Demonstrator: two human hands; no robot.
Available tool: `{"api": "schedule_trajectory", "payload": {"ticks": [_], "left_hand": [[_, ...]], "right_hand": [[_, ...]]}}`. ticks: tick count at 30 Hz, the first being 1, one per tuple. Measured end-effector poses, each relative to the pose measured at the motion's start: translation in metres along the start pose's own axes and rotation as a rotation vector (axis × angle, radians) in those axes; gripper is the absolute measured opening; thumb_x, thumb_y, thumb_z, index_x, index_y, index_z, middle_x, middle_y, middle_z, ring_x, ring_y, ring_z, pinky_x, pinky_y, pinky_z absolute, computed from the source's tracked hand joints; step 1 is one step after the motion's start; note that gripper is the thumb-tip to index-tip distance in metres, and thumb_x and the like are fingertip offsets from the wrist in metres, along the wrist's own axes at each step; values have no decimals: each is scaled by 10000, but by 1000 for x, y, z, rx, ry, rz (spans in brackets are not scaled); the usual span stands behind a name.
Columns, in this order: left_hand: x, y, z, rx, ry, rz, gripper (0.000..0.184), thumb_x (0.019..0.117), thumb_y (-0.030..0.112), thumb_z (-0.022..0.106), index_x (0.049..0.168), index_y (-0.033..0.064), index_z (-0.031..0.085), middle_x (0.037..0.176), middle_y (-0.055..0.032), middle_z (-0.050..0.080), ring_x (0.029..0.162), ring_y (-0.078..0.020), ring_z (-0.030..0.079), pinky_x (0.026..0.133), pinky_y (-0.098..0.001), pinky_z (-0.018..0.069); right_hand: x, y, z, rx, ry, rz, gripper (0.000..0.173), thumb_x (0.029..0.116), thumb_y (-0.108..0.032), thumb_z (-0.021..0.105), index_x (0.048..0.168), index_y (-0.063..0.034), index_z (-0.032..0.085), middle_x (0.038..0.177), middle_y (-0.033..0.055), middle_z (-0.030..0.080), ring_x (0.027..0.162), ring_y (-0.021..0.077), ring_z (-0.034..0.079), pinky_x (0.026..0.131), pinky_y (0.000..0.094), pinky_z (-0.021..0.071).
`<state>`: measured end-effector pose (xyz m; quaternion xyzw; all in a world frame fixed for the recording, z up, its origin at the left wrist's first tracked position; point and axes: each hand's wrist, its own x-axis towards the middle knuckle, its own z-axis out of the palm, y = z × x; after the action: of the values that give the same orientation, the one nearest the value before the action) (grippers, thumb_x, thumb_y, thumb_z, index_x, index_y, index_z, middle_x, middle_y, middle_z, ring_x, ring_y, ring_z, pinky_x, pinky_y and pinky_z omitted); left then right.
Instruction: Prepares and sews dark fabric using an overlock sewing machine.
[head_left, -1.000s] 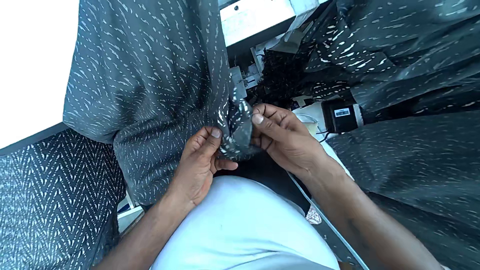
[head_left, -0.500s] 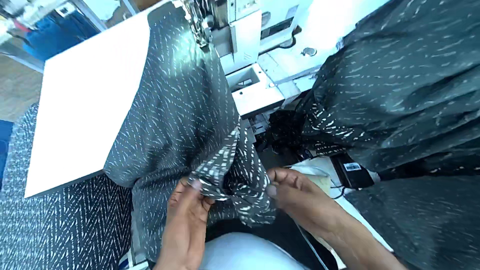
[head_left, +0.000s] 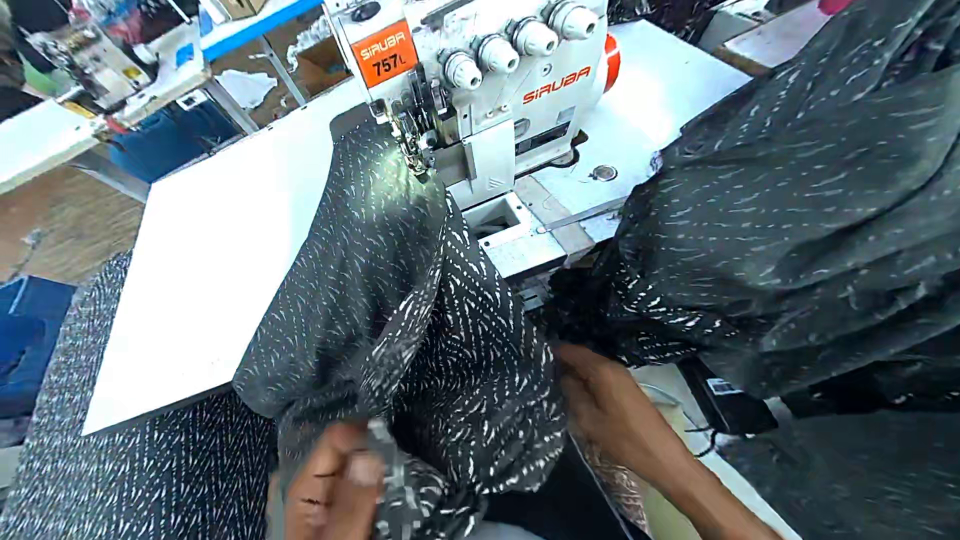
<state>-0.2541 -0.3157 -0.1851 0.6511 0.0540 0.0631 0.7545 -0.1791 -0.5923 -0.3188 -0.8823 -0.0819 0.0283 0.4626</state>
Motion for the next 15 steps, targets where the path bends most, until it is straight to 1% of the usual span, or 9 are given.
{"api": "schedule_trajectory", "payload": {"ticks": [2,3,6,8,10,12,13,14,15], "left_hand": [[-1,-11,13,272,-180,125,68,999,234,672,1022,217,733,936,120,706,862,39,653,760,-155,561],[-2,-17,20,334,-269,185,56,984,179,698,989,132,728,916,51,707,861,-1,660,758,-176,567],[-5,-40,45,384,-417,154,110,950,79,716,987,-21,739,897,-95,719,831,-105,684,749,-262,594],[-2,-49,55,439,-557,17,251,979,126,687,1181,-21,709,1051,-130,720,851,-133,696,761,-301,610],[7,-50,58,465,-802,-95,424,999,176,676,1366,-25,607,1277,-191,655,897,-197,721,762,-371,629],[21,-43,52,591,-935,-18,420,1003,245,677,1359,27,631,1450,-159,578,1168,-196,683,945,-388,605],[31,-37,43,691,-875,80,413,997,296,680,1356,93,655,1497,-107,557,1272,-170,627,1017,-379,570],[45,-31,29,755,-715,181,393,1002,351,665,1333,140,675,1482,-68,575,1291,-157,611,1027,-371,568],[64,-25,13,769,-493,266,358,1007,361,656,1295,151,690,1414,-49,623,1222,-160,648,971,-367,599]], "right_hand": [[13,-16,-4,-70,167,-135,290,926,-165,518,1144,-71,683,977,50,699,847,176,687,715,433,593],[24,-27,-7,-79,251,-209,287,956,-198,535,1179,-68,661,1033,36,695,889,134,683,753,372,600],[72,-58,-15,28,359,-401,215,944,-147,602,1110,-48,696,1158,77,686,1035,132,671,864,307,592],[109,-70,-16,149,265,-439,251,1000,-186,536,1086,-55,732,1243,107,666,1132,156,652,913,325,579],[137,-78,-15,237,141,-387,391,1062,-369,469,1111,-83,731,1235,76,672,1161,140,636,950,345,553],[155,-86,-15,291,32,-290,436,1025,-510,519,1064,-124,717,1032,5,672,908,80,643,780,309,555],[161,-88,-14,302,-14,-240,433,985,-540,580,1021,-129,710,929,-1,661,791,91,631,695,323,547],[167,-89,-13,301,-41,-210,413,957,-540,635,950,-130,688,844,0,641,713,107,612,639,339,528],[172,-88,-11,306,-41,-198,375,947,-498,673,899,-127,673,786,2,628,666,114,597,602,342,511]]}}
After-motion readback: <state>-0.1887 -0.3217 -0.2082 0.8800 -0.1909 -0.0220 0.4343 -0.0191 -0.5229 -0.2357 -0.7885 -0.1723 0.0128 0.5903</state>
